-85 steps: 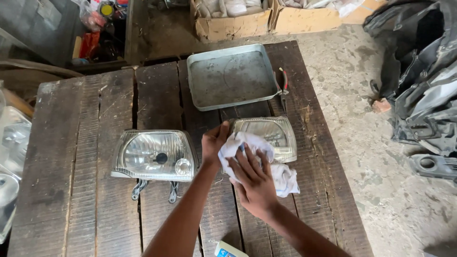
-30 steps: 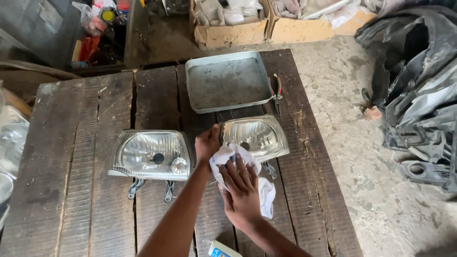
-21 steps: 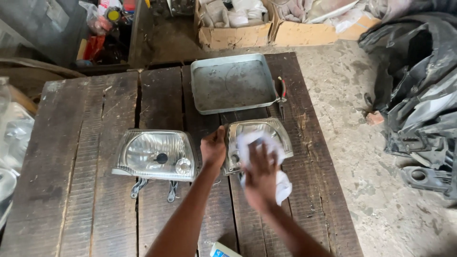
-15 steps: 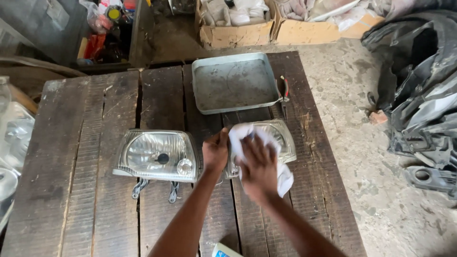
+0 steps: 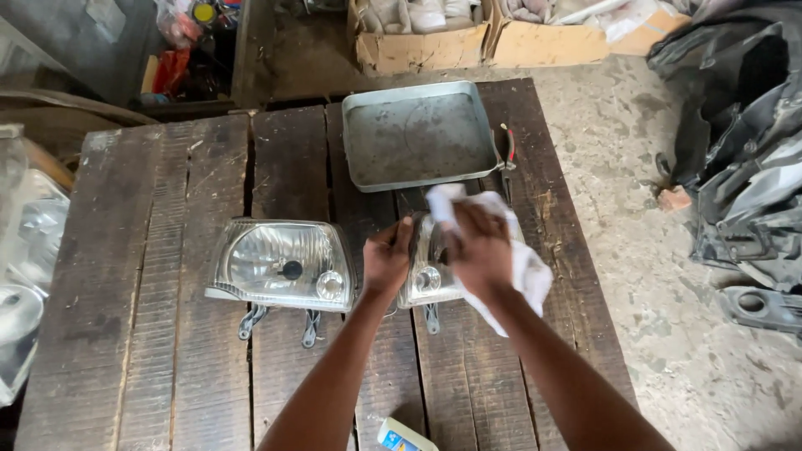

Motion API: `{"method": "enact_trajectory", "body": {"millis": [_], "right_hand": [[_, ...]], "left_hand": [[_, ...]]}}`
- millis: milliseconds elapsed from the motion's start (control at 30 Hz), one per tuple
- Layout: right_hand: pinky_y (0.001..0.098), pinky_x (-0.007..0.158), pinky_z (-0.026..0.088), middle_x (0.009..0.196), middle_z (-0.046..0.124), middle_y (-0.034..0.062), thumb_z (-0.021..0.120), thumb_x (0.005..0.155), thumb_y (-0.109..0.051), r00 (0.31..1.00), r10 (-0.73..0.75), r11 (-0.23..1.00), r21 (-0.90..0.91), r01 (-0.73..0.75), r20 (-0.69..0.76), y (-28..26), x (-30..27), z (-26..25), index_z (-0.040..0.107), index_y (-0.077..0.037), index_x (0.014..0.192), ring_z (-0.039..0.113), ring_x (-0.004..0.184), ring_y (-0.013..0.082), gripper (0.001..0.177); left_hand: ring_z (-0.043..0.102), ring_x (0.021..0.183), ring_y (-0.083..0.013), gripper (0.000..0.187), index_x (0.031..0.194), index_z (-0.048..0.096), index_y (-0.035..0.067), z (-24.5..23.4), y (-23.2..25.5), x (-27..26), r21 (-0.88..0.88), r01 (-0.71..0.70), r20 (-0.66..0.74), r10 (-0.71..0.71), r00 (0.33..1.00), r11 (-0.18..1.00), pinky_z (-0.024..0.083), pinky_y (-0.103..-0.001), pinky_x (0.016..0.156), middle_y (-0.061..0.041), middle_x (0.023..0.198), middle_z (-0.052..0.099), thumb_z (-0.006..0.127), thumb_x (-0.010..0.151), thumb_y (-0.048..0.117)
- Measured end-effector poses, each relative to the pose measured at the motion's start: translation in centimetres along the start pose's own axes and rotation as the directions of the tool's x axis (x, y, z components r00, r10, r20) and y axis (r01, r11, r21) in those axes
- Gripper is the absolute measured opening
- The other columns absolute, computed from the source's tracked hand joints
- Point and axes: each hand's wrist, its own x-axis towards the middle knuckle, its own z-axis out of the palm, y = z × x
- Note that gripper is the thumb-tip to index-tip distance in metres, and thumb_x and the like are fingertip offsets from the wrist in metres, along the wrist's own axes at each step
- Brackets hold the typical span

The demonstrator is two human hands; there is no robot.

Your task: Cleaning and inspecting automotive headlight units on a workbench using a cloth.

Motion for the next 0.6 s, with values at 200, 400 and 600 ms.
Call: {"method": "enact_trajectory", "body": {"millis": [200,400,600], "right_hand": [[0.0519,0.103,0.046,0.136,0.071,0.0114,0.064,0.102,-0.026,0.987,0.097,0.986,-0.126,-0.113,-0.126,1.5,-2.8,-0.7,0.068,-0.011,0.138,0.065,0.129,0.0345,0.039],[0.0548,0.109,0.042,0.147,0.065,0.0058,0.054,0.103,-0.033,1.0,0.027,0.999,-0.031,-0.028,-0.007,-5.0,-2.7,-4.7,0.063,-0.02,0.145,0.058,0.137,0.0323,0.045],[0.0531,0.1,0.05,0.138,0.07,0.0101,0.057,0.106,-0.029,0.972,0.178,0.977,-0.087,-0.193,-0.152,-1.0,-2.7,-2.3,0.069,-0.014,0.139,0.064,0.13,0.0373,0.038]], "left_hand": [[0.036,0.053,-0.0076,0.05,0.058,0.063,0.016,0.4,-1.1,0.7,0.012,-0.054,0.004,0.054,0.999,0.998,0.031,-0.034,0.051,0.001,0.048,0.039,0.062,0.106,0.029],[0.033,0.052,-0.0071,0.051,0.057,0.062,0.018,-0.4,-0.8,0.4,0.01,-0.06,-0.016,0.06,0.998,0.998,0.029,-0.034,0.051,0.003,0.048,0.039,0.061,0.107,0.028],[0.026,0.05,-0.0067,0.058,0.052,0.056,0.017,0.2,-1.1,0.8,-0.007,-0.088,-0.01,0.088,0.996,0.996,0.026,-0.034,0.049,0.002,0.043,0.033,0.062,0.108,0.03]]}}
